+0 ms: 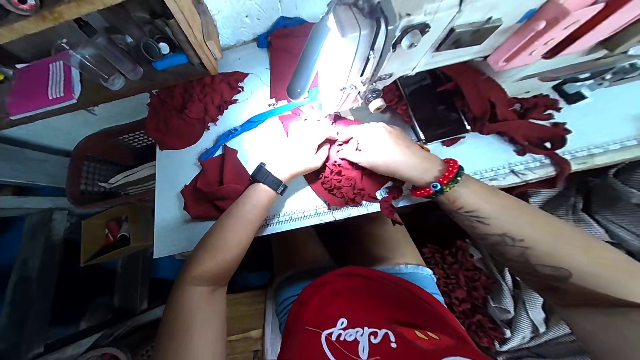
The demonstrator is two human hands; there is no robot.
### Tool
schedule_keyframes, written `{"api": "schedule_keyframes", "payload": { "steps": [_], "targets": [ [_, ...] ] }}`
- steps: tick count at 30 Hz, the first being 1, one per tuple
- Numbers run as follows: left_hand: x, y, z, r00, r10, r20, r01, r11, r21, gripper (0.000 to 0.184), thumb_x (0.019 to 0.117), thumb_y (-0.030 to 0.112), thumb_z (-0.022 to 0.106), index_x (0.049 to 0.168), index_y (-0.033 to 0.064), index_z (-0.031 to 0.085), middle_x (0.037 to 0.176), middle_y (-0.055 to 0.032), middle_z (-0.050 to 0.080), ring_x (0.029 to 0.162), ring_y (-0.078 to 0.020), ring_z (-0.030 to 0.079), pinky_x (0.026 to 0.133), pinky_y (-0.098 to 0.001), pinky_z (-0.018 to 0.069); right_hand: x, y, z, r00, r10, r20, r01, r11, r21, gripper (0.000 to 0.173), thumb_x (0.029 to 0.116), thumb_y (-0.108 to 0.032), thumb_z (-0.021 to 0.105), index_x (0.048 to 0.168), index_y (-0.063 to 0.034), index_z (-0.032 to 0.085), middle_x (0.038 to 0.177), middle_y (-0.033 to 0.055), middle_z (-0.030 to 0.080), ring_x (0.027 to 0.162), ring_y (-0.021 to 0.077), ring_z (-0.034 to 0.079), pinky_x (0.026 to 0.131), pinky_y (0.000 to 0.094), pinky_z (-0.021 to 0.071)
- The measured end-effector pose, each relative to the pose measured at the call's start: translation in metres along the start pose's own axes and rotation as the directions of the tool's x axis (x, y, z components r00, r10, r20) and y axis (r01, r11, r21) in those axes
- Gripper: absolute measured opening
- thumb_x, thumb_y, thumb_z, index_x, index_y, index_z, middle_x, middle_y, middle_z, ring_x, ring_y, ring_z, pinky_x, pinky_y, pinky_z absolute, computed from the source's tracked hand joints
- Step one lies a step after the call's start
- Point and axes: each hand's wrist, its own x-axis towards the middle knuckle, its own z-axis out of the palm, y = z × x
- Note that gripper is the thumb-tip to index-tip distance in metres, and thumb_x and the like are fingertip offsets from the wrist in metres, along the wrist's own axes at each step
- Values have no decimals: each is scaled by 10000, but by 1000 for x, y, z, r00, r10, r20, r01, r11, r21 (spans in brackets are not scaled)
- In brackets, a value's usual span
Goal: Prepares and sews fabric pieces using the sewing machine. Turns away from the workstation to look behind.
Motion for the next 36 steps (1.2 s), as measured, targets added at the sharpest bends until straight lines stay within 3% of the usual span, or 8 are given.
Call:
{"api": "schedule_keyframes", "payload": {
  "steps": [4,10,15,19,21,26,31,36],
  "targets": [
    [6,3,2,996,-89,-30,88,994,-62,271,981,226,568,1144,113,753,1236,-113,704,1248,-299,603,1044,-553,402,6,5,-6,996,69,64,-78,988,135,230,968,-301,671,1015,-92,755,940,118,722,927,302,690,807,584,532],
    [8,9,1,993,-114,-5,114,993,-13,293,968,286,596,1142,120,763,1255,-128,699,1263,-323,591,1050,-569,393,7,-1,-2,997,57,48,-55,997,-49,291,970,-361,662,895,-84,708,872,143,702,895,354,691,721,609,515],
    [10,7,3,989,-134,-57,133,991,-32,286,1040,294,557,1071,104,769,1166,-101,724,1176,-285,634,1042,-539,405,19,13,-13,996,53,75,-66,982,179,195,993,-231,665,1008,-49,735,1020,141,699,985,284,666,893,542,523],
    [8,3,4,975,-205,-84,195,974,-111,297,1038,278,552,1085,71,761,1196,-128,721,1165,-299,651,1017,-544,435,20,7,-17,949,209,235,-283,892,353,300,1092,-246,501,968,-78,717,722,13,622,594,76,571,585,265,506],
    [7,4,4,973,-215,-82,206,973,-102,285,1026,271,560,1069,70,757,1200,-129,719,1160,-297,655,996,-550,445,18,4,-15,945,222,241,-294,899,326,355,1102,-307,479,946,-81,705,751,27,571,630,118,512,601,328,442],
    [8,8,2,974,-209,-84,204,977,-63,271,1008,264,575,1050,62,752,1160,-133,724,1127,-312,658,985,-550,444,13,4,-2,987,142,71,-158,936,316,289,955,-270,740,1092,-17,708,1115,167,686,1079,286,642,963,524,491],
    [4,5,8,971,-207,-119,197,976,-92,265,1002,240,574,1064,53,751,1137,-136,727,1114,-303,659,996,-540,427,9,6,21,976,148,-159,-105,961,255,346,981,-415,680,1074,-85,732,1041,116,725,1013,272,687,898,549,530],
    [4,3,7,976,-210,-61,202,972,-123,291,1019,255,562,1070,48,759,1154,-143,726,1146,-305,650,1028,-548,405,-13,-12,34,954,19,-298,-42,997,-72,198,990,-232,618,1078,-62,667,841,193,671,788,421,680,614,610,495]
  ]
}}
